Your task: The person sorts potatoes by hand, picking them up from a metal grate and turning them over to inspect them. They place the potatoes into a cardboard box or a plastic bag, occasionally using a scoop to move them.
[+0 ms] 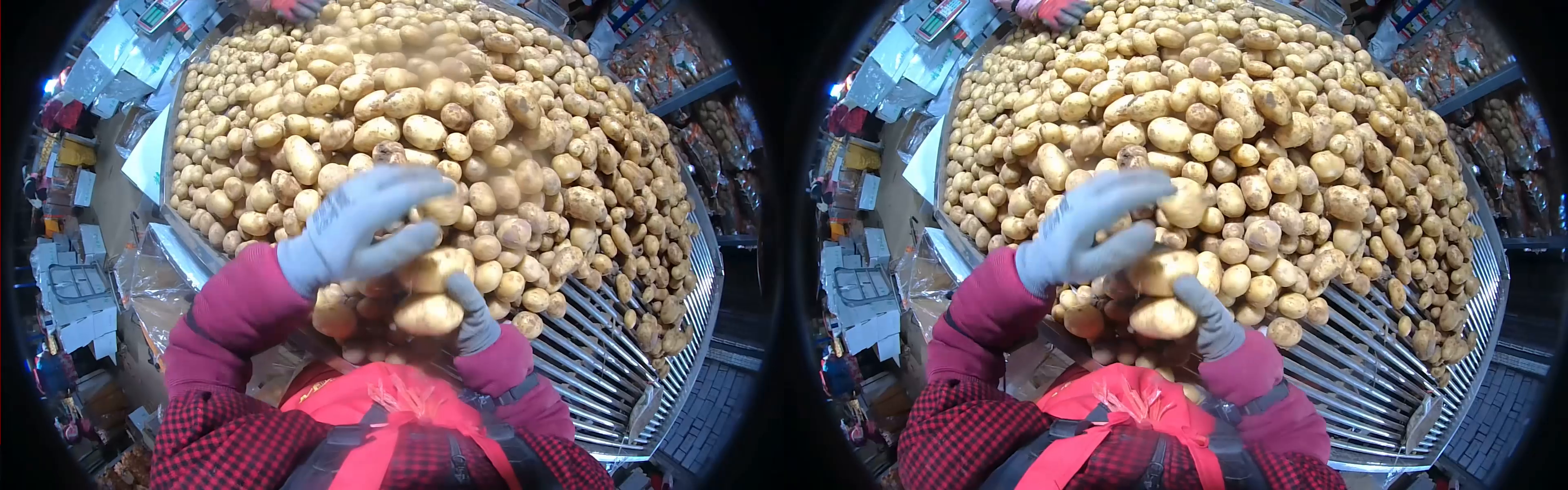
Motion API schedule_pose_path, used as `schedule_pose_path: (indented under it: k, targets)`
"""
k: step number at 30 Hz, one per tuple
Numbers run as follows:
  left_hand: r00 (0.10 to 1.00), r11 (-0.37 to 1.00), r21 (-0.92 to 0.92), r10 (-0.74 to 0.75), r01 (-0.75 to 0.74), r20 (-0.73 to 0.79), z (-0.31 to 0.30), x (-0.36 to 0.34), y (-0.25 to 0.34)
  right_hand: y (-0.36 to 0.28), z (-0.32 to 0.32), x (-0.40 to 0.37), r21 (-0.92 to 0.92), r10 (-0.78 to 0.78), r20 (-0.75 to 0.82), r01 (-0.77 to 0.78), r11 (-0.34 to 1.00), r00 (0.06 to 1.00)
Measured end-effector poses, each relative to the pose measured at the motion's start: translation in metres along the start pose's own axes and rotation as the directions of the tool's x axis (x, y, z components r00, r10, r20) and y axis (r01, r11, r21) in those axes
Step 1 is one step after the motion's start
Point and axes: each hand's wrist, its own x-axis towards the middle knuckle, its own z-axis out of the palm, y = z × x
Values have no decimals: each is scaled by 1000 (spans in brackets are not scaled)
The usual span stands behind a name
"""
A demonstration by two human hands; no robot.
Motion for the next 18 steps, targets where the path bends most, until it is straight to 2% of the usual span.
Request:
schedule_pose_path:
  k: [1,2,3,4,5,6,8,9,11,12,14,15,16,17,18]
  targets:
    - [998,994,99,-45,50,-52,-1,12,2,6,1,-6,-5,-37,-64,36,999,997]
    - [999,959,282,-24,29,-23,3,24,3,15,3,-13,-13,-71,-122,70,997,990]
    - [996,943,331,5,-35,90,17,27,-1,16,4,-21,33,-7,-88,10,999,996]
    - [979,922,375,24,-100,200,36,25,-13,18,1,-18,-12,-109,-70,108,994,992]
    - [898,842,528,-145,-108,415,58,17,-23,19,-4,-19,19,-109,-32,109,994,994]
    - [909,802,590,-175,-90,377,68,10,-23,21,-11,-21,55,-110,1,110,992,994]
    - [944,861,508,-178,12,279,58,-1,-29,21,-23,-26,11,-141,37,141,990,989]
    - [940,862,507,-187,18,285,56,-10,-25,24,-23,-29,35,-202,-24,202,979,979]
    - [913,766,633,-332,114,237,49,-24,-16,24,-20,-32,67,-320,-146,332,941,936]
    - [912,766,633,-335,117,237,43,-28,-13,11,-18,-31,265,-328,66,301,916,942]
    - [895,837,487,-390,247,216,31,-36,-11,6,-15,-35,-23,-294,-185,295,955,938]
    - [918,866,453,-336,213,210,27,-43,-14,9,-14,-32,3,-319,-162,324,946,934]
    - [915,863,452,-348,227,205,24,-49,-19,10,-13,-26,30,-343,-140,351,936,929]
    - [962,920,315,-265,232,68,20,-55,-25,11,-15,-20,20,-357,-105,361,932,928]
    - [977,963,172,-196,208,-81,12,-52,-17,11,-8,-17,-41,-356,-187,355,934,915]
